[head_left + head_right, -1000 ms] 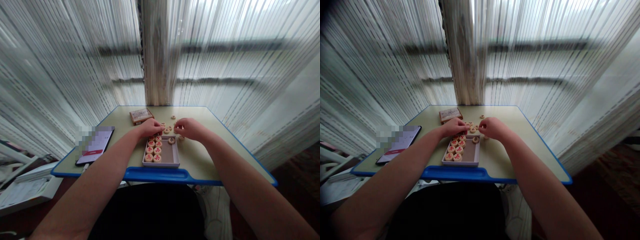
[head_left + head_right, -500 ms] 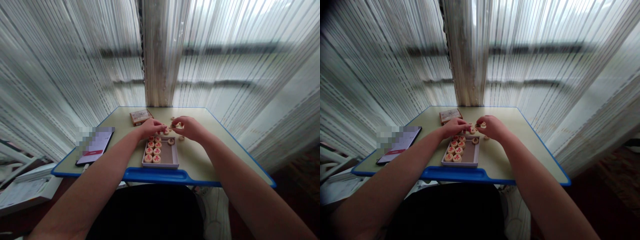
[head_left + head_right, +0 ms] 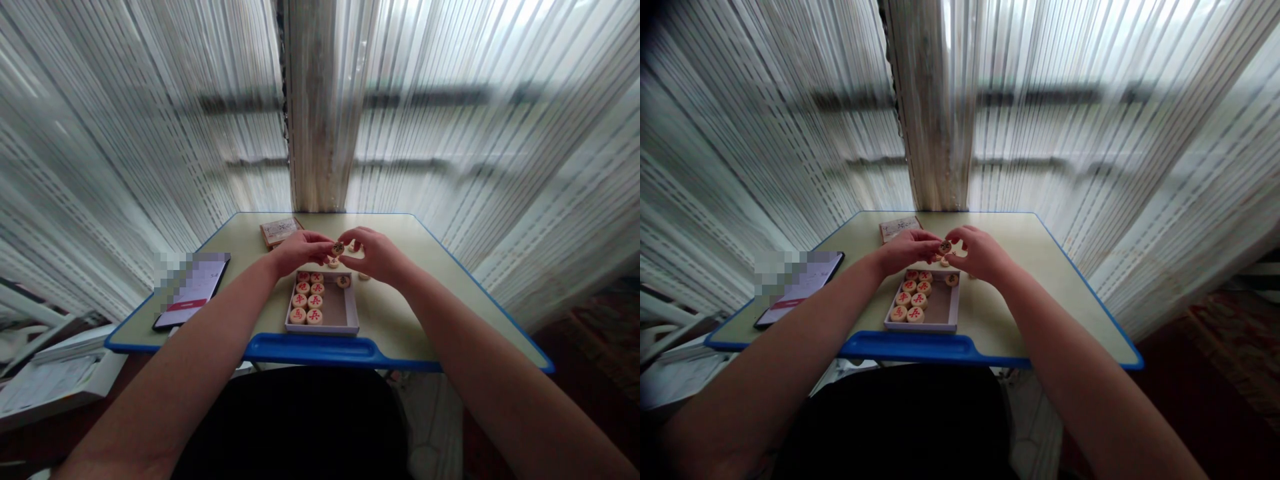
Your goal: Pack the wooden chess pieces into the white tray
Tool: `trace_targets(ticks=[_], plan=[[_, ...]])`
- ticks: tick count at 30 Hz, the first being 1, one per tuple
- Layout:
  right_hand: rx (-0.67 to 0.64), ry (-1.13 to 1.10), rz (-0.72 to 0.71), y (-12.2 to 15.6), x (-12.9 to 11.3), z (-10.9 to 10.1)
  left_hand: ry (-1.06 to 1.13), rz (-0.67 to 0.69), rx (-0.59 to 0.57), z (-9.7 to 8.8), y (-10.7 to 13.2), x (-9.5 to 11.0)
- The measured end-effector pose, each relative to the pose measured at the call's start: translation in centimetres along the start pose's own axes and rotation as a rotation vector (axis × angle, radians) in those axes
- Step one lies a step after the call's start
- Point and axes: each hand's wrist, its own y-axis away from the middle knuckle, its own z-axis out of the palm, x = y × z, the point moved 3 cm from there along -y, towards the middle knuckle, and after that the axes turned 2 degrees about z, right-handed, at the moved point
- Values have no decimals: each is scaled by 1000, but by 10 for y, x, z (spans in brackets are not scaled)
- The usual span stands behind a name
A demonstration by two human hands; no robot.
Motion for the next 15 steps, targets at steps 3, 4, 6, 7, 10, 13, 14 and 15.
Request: trace_targets(ticks=[3,4,6,7,10,13,14,15], plan=[[-39,61,-12,0,-1,-1,-31,-32,0,1,0,-1],[-47,81,-13,1,-1,-2,-54,-50,-6,1,1,-1],[-74,116,-10,1,-1,-3,-100,-70,-18,2,2,-1],[-99,126,-8,1,-1,-3,-122,-74,-28,2,3,-1],[-197,136,12,2,1,1,-171,-75,-47,1,4,-2],[-260,143,41,2,2,6,-184,-48,-35,0,3,-2],[-280,143,45,2,2,6,-177,-30,-27,0,2,-2],[-304,140,45,3,0,5,-168,-14,-20,0,2,-2]])
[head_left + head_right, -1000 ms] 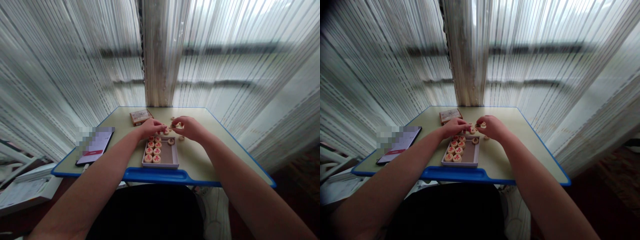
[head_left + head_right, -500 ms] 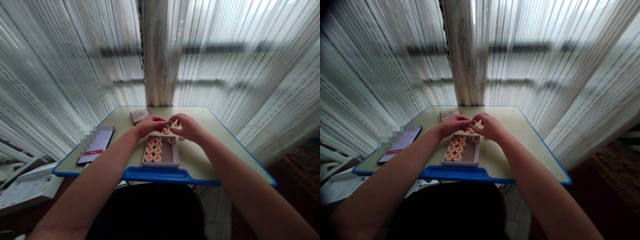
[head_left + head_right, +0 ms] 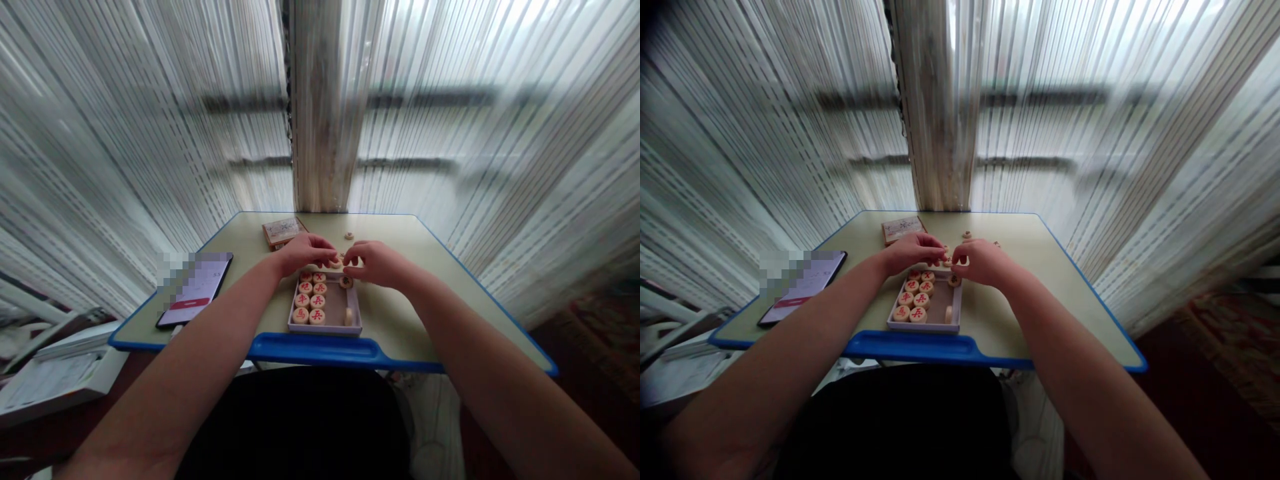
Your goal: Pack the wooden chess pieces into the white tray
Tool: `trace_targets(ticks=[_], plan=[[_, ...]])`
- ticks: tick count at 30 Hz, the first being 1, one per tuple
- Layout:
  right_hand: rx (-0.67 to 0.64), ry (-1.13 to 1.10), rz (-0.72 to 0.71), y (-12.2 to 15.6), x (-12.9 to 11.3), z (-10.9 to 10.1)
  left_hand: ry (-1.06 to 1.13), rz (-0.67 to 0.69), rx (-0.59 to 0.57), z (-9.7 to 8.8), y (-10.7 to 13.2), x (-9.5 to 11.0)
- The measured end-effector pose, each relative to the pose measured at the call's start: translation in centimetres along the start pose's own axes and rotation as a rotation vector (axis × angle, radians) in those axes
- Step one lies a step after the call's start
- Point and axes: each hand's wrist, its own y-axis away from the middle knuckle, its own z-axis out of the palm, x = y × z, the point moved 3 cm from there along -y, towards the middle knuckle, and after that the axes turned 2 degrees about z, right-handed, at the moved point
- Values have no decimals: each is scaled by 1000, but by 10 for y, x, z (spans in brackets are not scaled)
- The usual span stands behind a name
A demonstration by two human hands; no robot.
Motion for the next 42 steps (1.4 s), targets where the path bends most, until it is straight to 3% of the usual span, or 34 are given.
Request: trace_targets(ticks=[8,13,25,30,37,42], plan=[[-388,-164,-62,20,-24,-11,25,30,59,-4,-2,-1],[-455,-75,-79,19,-29,2,3,22,54,-5,-3,-3],[-371,-30,-202,18,-48,10,59,-14,82,-5,-4,-6],[-313,16,-181,18,-43,8,74,-47,132,-7,-5,-6],[-104,170,-140,14,-27,-7,49,-59,124,-7,-6,-7],[-73,248,-116,11,-16,-4,46,-67,123,-6,-6,-8]])
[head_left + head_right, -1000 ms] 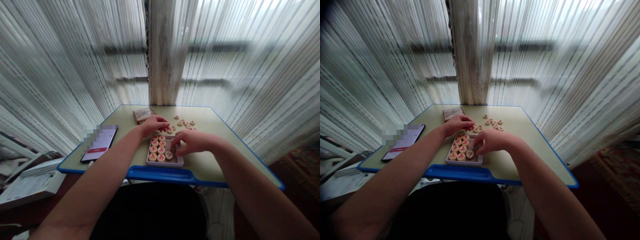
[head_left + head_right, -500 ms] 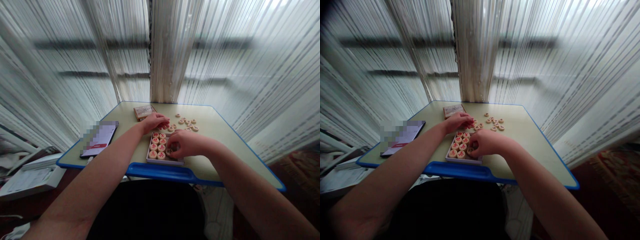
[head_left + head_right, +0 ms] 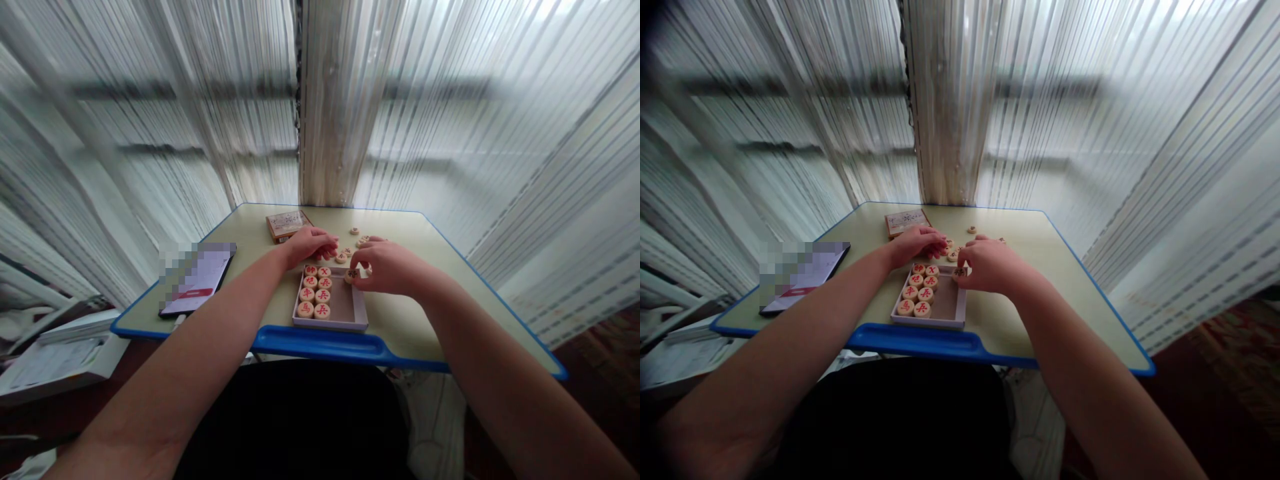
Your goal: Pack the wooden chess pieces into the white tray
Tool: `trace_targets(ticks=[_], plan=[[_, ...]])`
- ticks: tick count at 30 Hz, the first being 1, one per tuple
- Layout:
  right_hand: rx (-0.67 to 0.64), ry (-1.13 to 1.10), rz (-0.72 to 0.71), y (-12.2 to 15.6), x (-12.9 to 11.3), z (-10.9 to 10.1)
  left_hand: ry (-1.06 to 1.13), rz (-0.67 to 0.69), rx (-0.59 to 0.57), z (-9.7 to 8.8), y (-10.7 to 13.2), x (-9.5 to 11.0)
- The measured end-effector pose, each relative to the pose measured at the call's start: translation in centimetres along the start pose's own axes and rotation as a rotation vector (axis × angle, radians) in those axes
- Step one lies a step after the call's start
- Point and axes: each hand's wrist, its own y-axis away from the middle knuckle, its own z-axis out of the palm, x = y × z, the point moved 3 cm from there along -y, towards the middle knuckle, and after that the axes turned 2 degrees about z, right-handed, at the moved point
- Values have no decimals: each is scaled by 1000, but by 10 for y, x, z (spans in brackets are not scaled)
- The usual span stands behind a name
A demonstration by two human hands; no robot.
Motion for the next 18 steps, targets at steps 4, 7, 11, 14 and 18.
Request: trace_targets(ticks=[4,7,11,14,18], plan=[[-16,24,41,0,1,1,-15,6,4,1,1,2],[-22,9,57,0,-1,0,-19,8,1,1,2,3],[-15,-1,19,-1,-5,0,-24,3,-2,2,3,4],[-17,-10,15,-2,-5,1,-45,12,-5,3,2,3],[-13,-57,27,-2,-3,1,-251,136,162,-6,0,3]])
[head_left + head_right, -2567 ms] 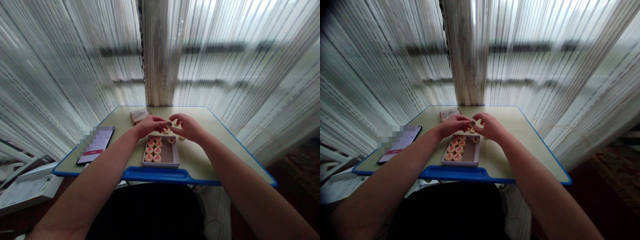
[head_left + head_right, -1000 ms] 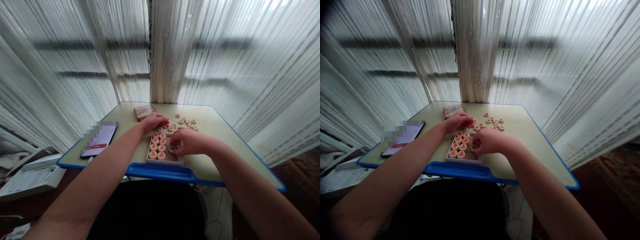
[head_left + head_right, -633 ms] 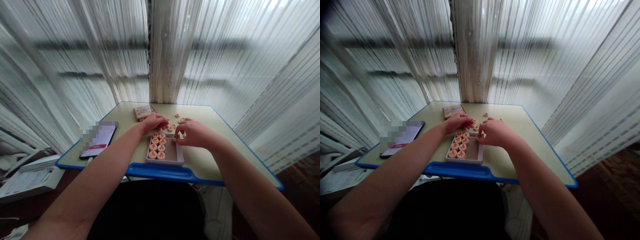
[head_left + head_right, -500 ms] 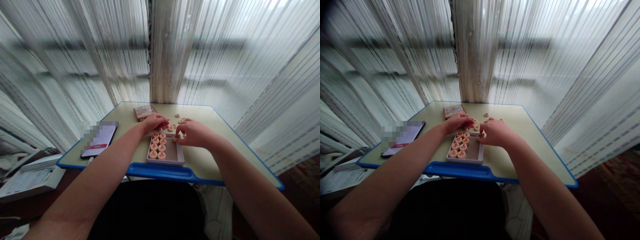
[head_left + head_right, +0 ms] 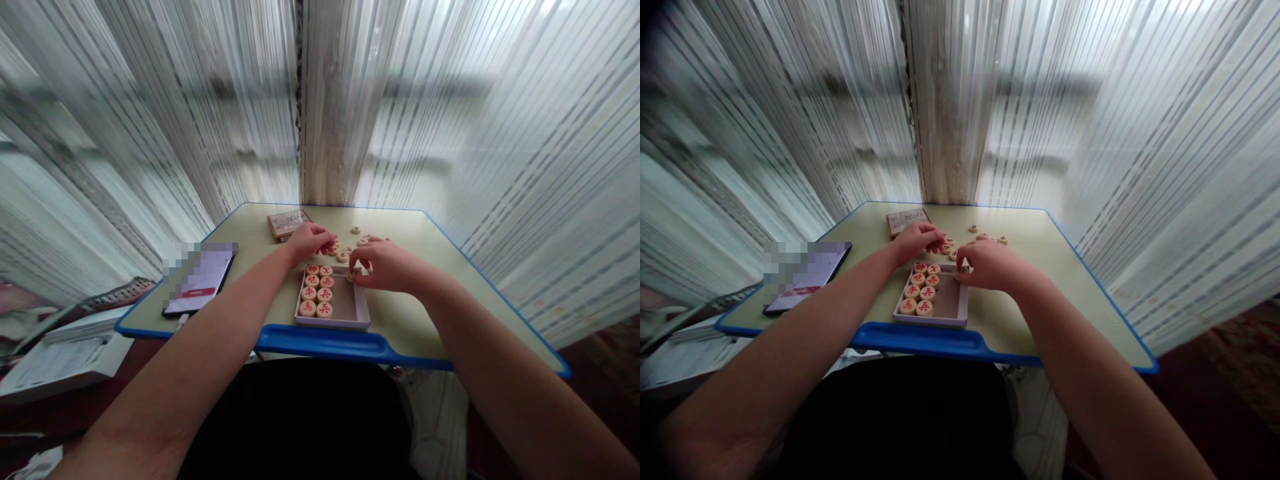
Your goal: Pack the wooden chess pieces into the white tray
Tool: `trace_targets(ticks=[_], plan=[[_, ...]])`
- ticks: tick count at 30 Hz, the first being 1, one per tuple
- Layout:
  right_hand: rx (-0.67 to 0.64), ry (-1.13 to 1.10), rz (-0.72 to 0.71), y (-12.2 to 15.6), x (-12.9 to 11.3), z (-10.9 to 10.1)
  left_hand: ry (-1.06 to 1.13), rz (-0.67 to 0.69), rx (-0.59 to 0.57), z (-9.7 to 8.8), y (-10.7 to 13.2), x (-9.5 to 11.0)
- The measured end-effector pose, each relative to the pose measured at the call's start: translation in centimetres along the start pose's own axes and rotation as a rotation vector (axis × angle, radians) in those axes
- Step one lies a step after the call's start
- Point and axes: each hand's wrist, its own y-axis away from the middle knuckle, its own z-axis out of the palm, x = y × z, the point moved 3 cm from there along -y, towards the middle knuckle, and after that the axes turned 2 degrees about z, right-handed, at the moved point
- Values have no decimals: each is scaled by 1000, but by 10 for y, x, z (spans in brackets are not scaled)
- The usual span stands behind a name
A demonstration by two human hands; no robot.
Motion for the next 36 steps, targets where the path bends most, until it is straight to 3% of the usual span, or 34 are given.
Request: trace_targets(ticks=[3,5,9,12,17,21,27,32,36], plan=[[48,-41,56,-3,10,-1,-312,122,192,-10,-2,0],[128,-35,115,-6,21,-1,-442,162,220,-13,-2,0],[282,20,183,-11,43,9,-523,193,109,-8,-3,-4],[244,15,159,-15,52,23,-618,201,-1,-3,-3,-7],[143,-8,121,-20,54,34,-563,175,-31,-2,-4,-9],[180,12,180,-18,60,30,-539,152,9,-4,-5,-6],[234,30,379,-14,77,25,-566,88,-5,-8,-7,-15],[213,-70,595,-12,85,28,-437,28,-37,-7,-9,-24],[177,-90,732,-8,94,30,-462,46,-36,-7,-8,-20]])
